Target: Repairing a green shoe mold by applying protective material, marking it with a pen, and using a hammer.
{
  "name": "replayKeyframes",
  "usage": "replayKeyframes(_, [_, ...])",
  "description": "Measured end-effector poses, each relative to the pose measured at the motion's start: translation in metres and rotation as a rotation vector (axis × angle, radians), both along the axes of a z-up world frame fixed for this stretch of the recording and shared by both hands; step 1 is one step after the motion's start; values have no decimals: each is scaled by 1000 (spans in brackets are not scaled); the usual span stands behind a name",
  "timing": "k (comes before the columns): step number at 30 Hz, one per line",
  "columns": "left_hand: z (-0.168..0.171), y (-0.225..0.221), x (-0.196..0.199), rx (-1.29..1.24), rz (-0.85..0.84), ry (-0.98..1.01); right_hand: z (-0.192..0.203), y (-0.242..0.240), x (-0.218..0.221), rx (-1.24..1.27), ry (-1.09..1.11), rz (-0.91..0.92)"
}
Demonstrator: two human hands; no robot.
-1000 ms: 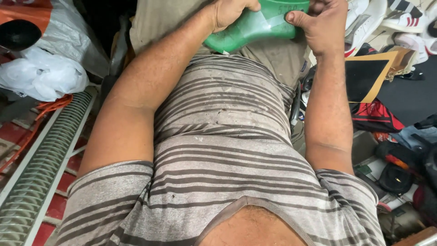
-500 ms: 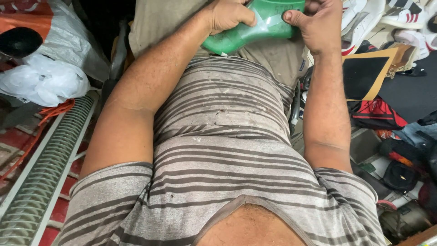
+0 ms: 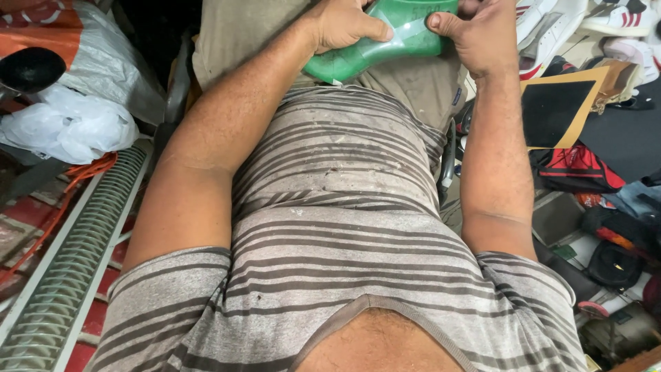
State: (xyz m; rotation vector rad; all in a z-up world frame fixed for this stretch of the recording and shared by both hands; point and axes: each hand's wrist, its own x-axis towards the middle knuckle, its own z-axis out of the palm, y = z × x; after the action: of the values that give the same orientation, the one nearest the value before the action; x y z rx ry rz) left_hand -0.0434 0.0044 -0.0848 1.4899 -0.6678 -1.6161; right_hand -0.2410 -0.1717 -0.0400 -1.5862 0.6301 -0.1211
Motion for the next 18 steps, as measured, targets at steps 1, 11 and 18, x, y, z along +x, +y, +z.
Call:
replayKeyframes(1, [0,0,0,-15,-8,-35,0,0,0,2,0,5])
replayKeyframes(11, [-10,0,-3,82,68,69,1,-1,0,-4,103,11])
replayKeyframes(18, [-69,-4,-11,-192,222,22,8,-1,3,39,5,41])
